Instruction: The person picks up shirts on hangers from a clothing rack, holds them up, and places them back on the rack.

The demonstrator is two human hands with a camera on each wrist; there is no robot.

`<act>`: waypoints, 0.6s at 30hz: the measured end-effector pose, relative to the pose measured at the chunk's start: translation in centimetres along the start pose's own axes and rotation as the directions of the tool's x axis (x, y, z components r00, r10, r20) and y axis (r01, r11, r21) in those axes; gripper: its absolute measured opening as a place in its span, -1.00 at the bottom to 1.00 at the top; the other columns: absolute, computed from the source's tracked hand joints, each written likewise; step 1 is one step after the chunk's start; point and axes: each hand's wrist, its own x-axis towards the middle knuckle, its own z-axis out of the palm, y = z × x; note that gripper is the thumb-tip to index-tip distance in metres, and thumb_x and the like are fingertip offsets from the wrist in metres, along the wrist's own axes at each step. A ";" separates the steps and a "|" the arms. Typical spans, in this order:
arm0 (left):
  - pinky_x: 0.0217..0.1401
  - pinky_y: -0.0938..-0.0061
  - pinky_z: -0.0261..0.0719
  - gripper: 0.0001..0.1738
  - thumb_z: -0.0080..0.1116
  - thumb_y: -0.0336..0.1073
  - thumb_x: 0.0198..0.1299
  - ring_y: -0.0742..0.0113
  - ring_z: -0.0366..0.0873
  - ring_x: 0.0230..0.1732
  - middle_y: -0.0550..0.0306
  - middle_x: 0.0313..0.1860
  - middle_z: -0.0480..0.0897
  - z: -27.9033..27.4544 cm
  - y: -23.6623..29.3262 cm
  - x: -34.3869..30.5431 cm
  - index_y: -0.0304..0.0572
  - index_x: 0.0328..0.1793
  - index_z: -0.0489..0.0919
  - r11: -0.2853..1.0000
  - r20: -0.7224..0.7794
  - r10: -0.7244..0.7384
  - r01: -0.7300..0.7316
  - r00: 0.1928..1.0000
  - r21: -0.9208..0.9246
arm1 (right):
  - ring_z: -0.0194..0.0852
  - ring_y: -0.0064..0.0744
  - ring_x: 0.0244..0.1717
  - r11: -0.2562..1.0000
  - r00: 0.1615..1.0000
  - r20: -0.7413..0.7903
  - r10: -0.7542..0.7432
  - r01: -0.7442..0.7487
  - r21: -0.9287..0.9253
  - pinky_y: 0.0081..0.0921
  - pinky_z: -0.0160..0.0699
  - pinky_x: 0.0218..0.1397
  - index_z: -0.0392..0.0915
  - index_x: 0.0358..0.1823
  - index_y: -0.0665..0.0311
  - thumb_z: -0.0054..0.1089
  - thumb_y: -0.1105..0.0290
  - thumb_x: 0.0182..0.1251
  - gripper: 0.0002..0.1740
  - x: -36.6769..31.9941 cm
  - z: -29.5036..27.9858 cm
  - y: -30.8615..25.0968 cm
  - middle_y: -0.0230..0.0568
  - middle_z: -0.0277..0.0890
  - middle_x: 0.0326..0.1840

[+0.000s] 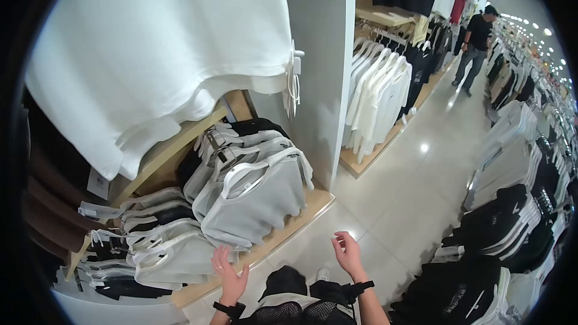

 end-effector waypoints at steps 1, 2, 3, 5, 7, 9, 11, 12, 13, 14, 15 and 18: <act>0.80 -0.31 -0.14 0.01 0.52 -0.28 0.21 -0.41 -0.02 0.78 -0.29 0.73 0.17 0.1 -0.1 0.5 -0.21 0.73 0.21 0.996 -0.029 -0.033 0.031 0.999 -0.082 | 0.81 -0.33 -0.17 0.999 0.999 0.003 0.037 -0.037 -0.010 -0.36 0.75 -0.12 0.65 0.21 0.28 0.37 0.32 0.61 -0.71 0.2 0.1 1.0 -0.11 0.78 -0.06; 0.80 -0.38 -0.17 -0.02 0.52 -0.27 0.23 -0.41 -0.04 0.78 -0.27 0.72 0.17 0.2 -0.3 1.0 -0.21 0.72 0.24 0.985 -0.059 -0.064 0.053 0.996 -0.163 | 0.81 -0.33 -0.17 0.999 0.999 0.016 0.048 -0.048 0.005 -0.36 0.75 -0.12 0.65 0.21 0.28 0.37 0.32 0.61 -0.71 0.6 0.3 1.6 -0.11 0.78 -0.06; 0.80 -0.38 -0.17 -0.02 0.52 -0.27 0.23 -0.41 -0.04 0.78 -0.27 0.72 0.17 0.5 -0.5 1.5 -0.21 0.72 0.24 0.987 -0.055 -0.070 0.061 0.996 -0.146 | 0.81 -0.32 -0.15 0.997 0.996 0.042 0.074 -0.074 -0.006 -0.35 0.76 -0.09 0.64 0.23 0.28 0.36 0.31 0.61 -0.70 1.4 0.5 2.3 -0.10 0.78 -0.06; 0.79 -0.29 -0.09 -0.03 0.50 -0.31 0.24 -0.40 0.00 0.77 -0.32 0.71 0.17 -0.2 -0.7 3.3 -0.28 0.71 0.23 0.989 -0.140 -0.066 0.046 0.988 -0.141 | 0.81 -0.31 -0.13 0.994 0.992 0.075 0.105 -0.104 -0.013 -0.35 0.77 -0.06 0.64 0.24 0.28 0.36 0.30 0.62 -0.69 3.5 0.8 1.3 -0.09 0.78 -0.05; 0.78 -0.25 -0.05 -0.03 0.50 -0.34 0.23 -0.40 0.03 0.75 -0.34 0.70 0.17 0.1 -1.6 6.2 -0.30 0.71 0.22 0.989 -0.199 -0.097 0.073 0.975 -0.125 | 0.81 -0.28 -0.08 0.999 0.982 0.184 0.038 -0.044 0.031 -0.34 0.78 0.02 0.63 0.28 0.27 0.36 0.29 0.63 -0.67 6.5 1.7 -0.6 -0.09 0.78 -0.05; 0.77 -0.21 0.00 -0.03 0.50 -0.36 0.23 -0.40 0.06 0.73 -0.36 0.70 0.17 0.3 -2.2 7.7 -0.33 0.71 0.22 0.984 -0.268 -0.150 0.117 0.952 -0.136 | 0.81 -0.27 -0.06 0.999 0.975 0.224 -0.003 -0.004 0.032 -0.33 0.78 0.06 0.63 0.28 0.29 0.36 0.29 0.63 -0.65 9.3 2.1 -2.3 -0.08 0.78 -0.02; 0.76 -0.20 0.02 -0.04 0.49 -0.39 0.23 -0.40 0.10 0.70 -0.37 0.67 0.20 1.1 -3.1 9.5 -0.34 0.70 0.22 0.969 -0.312 -0.226 0.180 0.923 -0.169 | 0.81 -0.25 -0.04 0.998 0.962 0.266 -0.060 0.056 0.026 -0.32 0.78 0.09 0.62 0.29 0.30 0.36 0.28 0.63 -0.64 12.6 2.7 -4.4 -0.07 0.78 0.00; 0.76 -0.20 0.02 -0.04 0.49 -0.39 0.23 -0.40 0.10 0.70 -0.37 0.67 0.20 1.5 -3.5 10.2 -0.34 0.70 0.22 0.961 -0.321 -0.251 0.196 0.913 -0.193 | 0.80 -0.24 -0.02 0.997 0.959 0.273 -0.076 0.069 0.033 -0.31 0.78 0.11 0.62 0.30 0.32 0.37 0.29 0.62 -0.63 13.9 3.2 -5.3 -0.06 0.77 0.05; 0.75 -0.18 0.05 -0.05 0.48 -0.40 0.22 -0.40 0.12 0.69 -0.37 0.64 0.22 2.2 -3.7 10.7 -0.34 0.70 0.22 0.952 -0.329 -0.263 0.190 0.907 -0.238 | 0.80 -0.22 0.00 0.996 0.955 0.285 -0.087 0.080 0.037 -0.30 0.78 0.12 0.61 0.30 0.35 0.37 0.29 0.62 -0.62 15.0 3.3 -5.9 -0.05 0.76 0.10; 0.74 -0.17 0.08 -0.06 0.47 -0.42 0.22 -0.40 0.14 0.67 -0.37 0.62 0.24 3.1 -3.8 11.8 -0.35 0.69 0.23 0.943 -0.348 -0.271 0.174 0.897 -0.283 | 0.79 -0.19 0.00 0.988 0.933 0.327 -0.152 0.142 0.053 -0.30 0.78 0.13 0.54 0.38 0.36 0.39 0.31 0.61 -0.54 16.9 3.9 -5.1 -0.04 0.73 0.19; 0.74 -0.17 0.08 -0.06 0.47 -0.42 0.22 -0.40 0.14 0.67 -0.37 0.62 0.24 3.6 -3.6 12.4 -0.35 0.69 0.23 0.931 -0.359 -0.304 0.196 0.882 -0.307 | 0.79 -0.19 0.00 0.986 0.922 0.352 -0.164 0.163 0.031 -0.30 0.78 0.13 0.54 0.38 0.36 0.39 0.31 0.61 -0.54 18.3 3.8 -5.9 -0.04 0.73 0.19; 0.72 -0.13 0.13 -0.08 0.46 -0.44 0.22 -0.40 0.18 0.63 -0.38 0.57 0.27 4.9 -4.0 14.9 -0.36 0.68 0.24 0.914 -0.406 -0.378 0.264 0.832 -0.309 | 0.70 -0.12 0.23 0.990 0.877 0.461 -0.135 0.133 0.038 -0.24 0.73 0.26 0.45 0.51 0.29 0.49 0.33 0.51 -0.36 23.0 4.6 -7.8 0.00 0.59 0.41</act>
